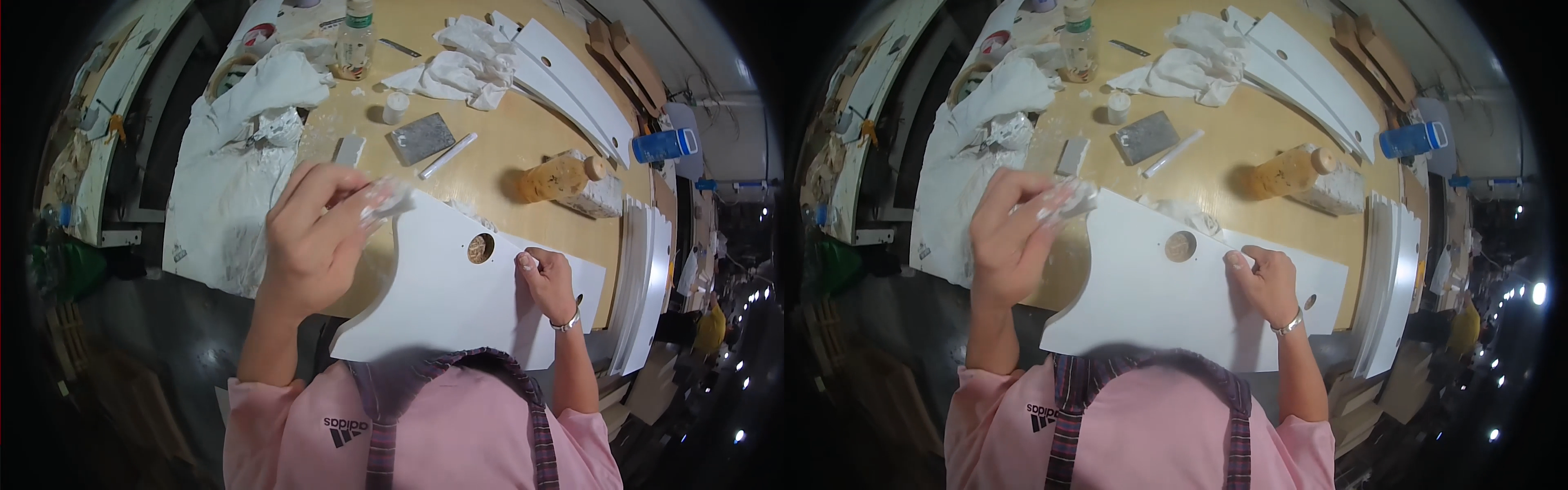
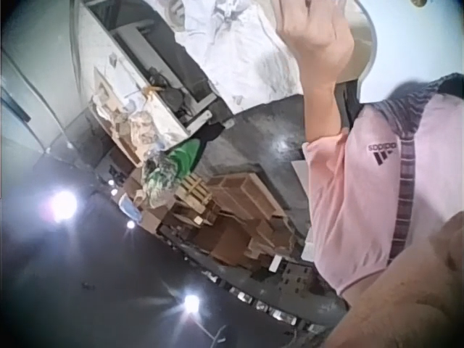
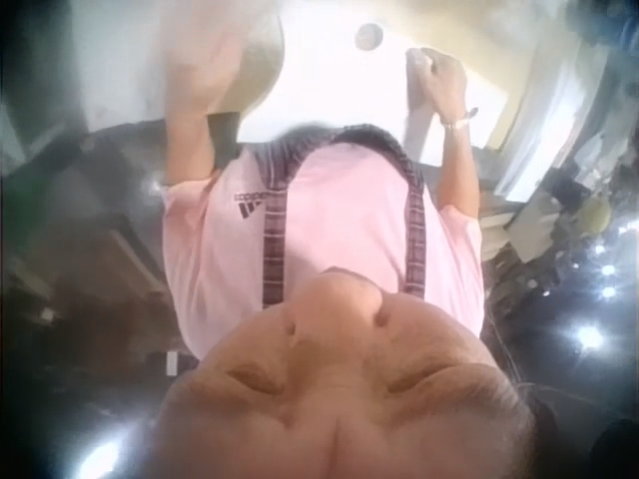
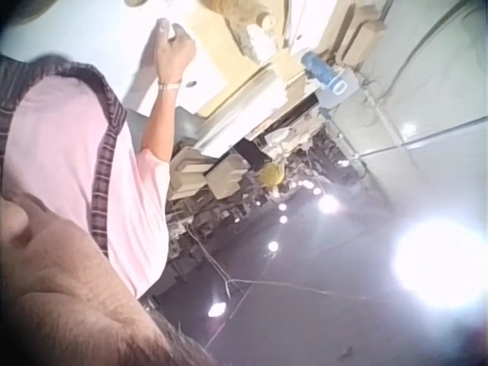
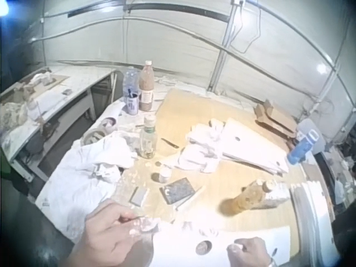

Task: The person wipes a white furniture panel with a cloth, applies white paste to the edges of curved panels using a scraper, and smooths the paste with their hand.

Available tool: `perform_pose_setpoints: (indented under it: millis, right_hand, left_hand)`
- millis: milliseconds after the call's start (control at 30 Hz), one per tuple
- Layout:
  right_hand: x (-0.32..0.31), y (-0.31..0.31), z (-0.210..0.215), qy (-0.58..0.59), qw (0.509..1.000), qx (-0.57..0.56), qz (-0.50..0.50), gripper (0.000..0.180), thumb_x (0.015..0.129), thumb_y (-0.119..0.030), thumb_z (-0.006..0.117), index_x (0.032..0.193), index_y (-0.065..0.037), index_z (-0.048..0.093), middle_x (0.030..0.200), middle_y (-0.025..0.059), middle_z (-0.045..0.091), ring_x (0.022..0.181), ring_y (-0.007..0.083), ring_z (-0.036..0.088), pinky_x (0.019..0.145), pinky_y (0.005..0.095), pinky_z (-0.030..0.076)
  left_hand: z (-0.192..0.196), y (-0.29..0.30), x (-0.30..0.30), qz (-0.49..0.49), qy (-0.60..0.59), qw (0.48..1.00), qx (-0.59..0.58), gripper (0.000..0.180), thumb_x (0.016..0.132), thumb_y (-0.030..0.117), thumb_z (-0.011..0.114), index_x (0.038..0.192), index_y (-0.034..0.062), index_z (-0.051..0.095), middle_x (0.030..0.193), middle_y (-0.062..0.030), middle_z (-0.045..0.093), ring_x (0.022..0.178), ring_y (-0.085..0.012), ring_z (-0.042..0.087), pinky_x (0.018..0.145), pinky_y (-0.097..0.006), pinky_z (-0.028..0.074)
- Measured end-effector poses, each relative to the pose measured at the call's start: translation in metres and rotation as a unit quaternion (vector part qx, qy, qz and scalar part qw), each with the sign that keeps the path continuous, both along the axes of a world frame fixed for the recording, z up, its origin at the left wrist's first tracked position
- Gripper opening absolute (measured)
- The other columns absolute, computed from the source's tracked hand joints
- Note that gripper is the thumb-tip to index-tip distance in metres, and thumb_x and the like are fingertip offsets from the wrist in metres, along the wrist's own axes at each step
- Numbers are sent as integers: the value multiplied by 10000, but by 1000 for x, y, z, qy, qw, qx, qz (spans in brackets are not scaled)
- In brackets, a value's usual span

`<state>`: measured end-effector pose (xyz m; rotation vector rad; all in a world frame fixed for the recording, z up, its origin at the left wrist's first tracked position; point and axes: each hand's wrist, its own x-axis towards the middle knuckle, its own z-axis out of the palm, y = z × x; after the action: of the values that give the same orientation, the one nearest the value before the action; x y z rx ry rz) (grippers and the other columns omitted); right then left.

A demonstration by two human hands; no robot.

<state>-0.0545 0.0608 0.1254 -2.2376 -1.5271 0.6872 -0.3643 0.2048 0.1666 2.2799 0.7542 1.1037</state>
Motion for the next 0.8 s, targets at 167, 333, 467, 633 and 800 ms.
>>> perform_pose_setpoints:
  millis: [167, 333, 467, 633, 800]
  right_hand:
    - [0, 3, 3, -12, 1000, 1, 11, 483, 862, -459, 603, 684, -10, 617, 466, 140, 418, 419, 238, 397, 475, 357, 366]
    - [-1, 4, 2, -7, 1000, 4, 19, 495, 865, -467, 604, 682, -7, 612, 462, 127, 404, 420, 219, 386, 474, 351, 363]
    - [3, 2, 0, -1, 1000, 13, 16, 515, 870, -483, 600, 675, -6, 599, 463, 112, 391, 429, 206, 370, 474, 349, 358]
    - [2, 1, -1, -6, 1000, 10, 20, 515, 873, -481, 597, 672, -6, 593, 464, 110, 392, 432, 205, 365, 473, 351, 354]
    - [4, -3, -3, -3, 1000, 3, 13, 505, 884, -464, 578, 679, -3, 592, 467, 115, 393, 430, 209, 377, 479, 355, 357]
  left_hand:
    - [-21, 14, -3, 114, -34, 993, 4, 370, 653, -136, 625, 1006, -38, 678, 913, -138, 600, 795, -265, 572, 660, -322, 470]
    - [-10, 2, 0, 60, -47, 997, 29, 323, 648, -114, 650, 951, -8, 689, 885, -110, 601, 776, -268, 584, 611, -329, 496]
    - [-13, 2, -3, 80, -37, 996, 30, 368, 635, -141, 624, 981, -31, 683, 901, -145, 591, 786, -284, 571, 650, -323, 476]
    - [-15, -14, -3, 46, -42, 996, 57, 303, 643, -80, 670, 932, 8, 702, 854, -92, 592, 745, -249, 572, 581, -314, 485]
    - [-24, -43, -32, -62, 34, 997, -12, 362, 594, -104, 641, 937, -4, 701, 847, -139, 606, 703, -285, 562, 578, -350, 465]
